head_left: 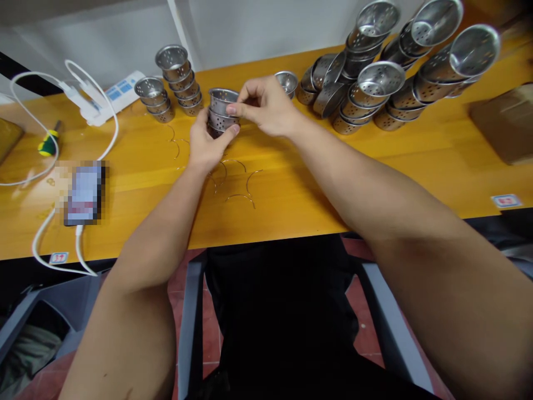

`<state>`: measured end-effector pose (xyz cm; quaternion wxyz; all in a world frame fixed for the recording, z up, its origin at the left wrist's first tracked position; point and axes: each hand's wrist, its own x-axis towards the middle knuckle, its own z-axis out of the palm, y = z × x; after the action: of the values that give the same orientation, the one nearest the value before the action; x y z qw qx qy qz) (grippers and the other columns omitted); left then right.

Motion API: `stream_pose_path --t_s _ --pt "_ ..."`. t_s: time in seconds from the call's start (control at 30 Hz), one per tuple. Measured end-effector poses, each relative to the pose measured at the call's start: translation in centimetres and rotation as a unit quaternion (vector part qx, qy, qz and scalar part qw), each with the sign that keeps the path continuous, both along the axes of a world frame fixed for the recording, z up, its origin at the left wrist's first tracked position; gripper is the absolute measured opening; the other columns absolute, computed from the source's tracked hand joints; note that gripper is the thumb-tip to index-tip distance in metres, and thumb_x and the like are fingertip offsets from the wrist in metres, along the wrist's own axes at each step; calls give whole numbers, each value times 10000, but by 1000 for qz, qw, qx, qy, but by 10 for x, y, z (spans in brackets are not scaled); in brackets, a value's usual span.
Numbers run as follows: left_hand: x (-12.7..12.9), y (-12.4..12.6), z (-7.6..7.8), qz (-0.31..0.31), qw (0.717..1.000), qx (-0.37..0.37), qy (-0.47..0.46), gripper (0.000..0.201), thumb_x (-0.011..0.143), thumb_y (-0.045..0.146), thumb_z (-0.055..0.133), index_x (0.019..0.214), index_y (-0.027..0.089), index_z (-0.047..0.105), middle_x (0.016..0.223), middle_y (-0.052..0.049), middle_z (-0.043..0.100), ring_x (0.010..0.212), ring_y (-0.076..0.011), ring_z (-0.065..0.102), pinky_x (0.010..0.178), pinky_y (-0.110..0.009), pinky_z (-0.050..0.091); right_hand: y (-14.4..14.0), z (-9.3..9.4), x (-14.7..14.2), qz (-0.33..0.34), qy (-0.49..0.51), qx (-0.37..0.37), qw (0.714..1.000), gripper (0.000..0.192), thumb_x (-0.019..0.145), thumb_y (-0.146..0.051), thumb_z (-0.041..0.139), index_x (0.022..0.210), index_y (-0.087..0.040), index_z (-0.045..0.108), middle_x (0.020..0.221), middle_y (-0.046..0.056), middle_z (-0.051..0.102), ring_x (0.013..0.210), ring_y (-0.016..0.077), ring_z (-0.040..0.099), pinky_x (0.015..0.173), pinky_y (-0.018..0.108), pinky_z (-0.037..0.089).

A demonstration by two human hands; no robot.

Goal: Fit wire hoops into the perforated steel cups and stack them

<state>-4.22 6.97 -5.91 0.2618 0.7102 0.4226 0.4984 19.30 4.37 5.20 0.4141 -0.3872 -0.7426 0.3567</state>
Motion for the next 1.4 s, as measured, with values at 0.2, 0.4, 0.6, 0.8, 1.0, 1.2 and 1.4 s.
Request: stream_pose_path --t_s 0.2,0.4,0.6,0.8,1.0,1.2,1.4 --pt "4 -19 9 -36 998 -22 45 1006 933 1073 768 1569 334 523 1496 -30 822 1459 -277 727 1337 -615 614 -2 0 21 -83 51 20 995 847 524 -1254 793 721 -449 617 918 70 802 1004 392 652 952 665 518" --pt "7 -22 16 -4 999 -34 17 875 860 909 950 1434 330 632 1425 -69 833 1391 -321 791 1281 -626 669 5 -49 60 -105 -60 34 992 790 690 -1155 896 814 -402 690 955 57 814 1040 378 677 1084 703 601" --pt "14 -22 15 -53 999 -3 7 1114 720 1120 918 1437 303 674 1418 -119 839 1461 -403 820 1308 -627 673 14 -94 77 -85 -105 77 988 664 796 -962 1017 918 -351 788 1054 135 758 1198 475 732 1202 829 608" --pt "10 -22 13 -16 997 -51 -50 1049 791 1199 758 1305 285 715 1236 -108 870 1317 -386 878 1167 -640 748 7 -96 74 -84 -109 78 987 585 854 -844 1004 1057 -333 804 1236 159 785 1253 487 735 1230 824 600" --pt "13 -27 8 -59 997 -55 -17 1240 604 1192 902 1400 275 652 1336 -107 892 1363 -392 864 1129 -607 758 -24 -60 65 -88 -69 115 987 762 904 -875 915 1551 -511 742 1602 61 774 1557 499 634 1369 771 529" --pt "20 -49 25 -76 988 -51 125 1063 798 881 1064 1507 259 573 1436 -43 823 1508 -381 759 1362 -654 615 -52 -47 35 -19 -84 132 988 1013 940 -992 876 1691 -342 678 1623 165 748 1543 490 686 1374 723 541" --pt "24 -54 32 -85 990 -53 102 978 645 472 1227 1394 230 646 1325 -58 847 1307 -360 809 1275 -641 674 -47 -48 34 19 -92 173 980 965 979 -965 831 1620 -255 707 1562 199 745 1502 492 676 1319 684 587"
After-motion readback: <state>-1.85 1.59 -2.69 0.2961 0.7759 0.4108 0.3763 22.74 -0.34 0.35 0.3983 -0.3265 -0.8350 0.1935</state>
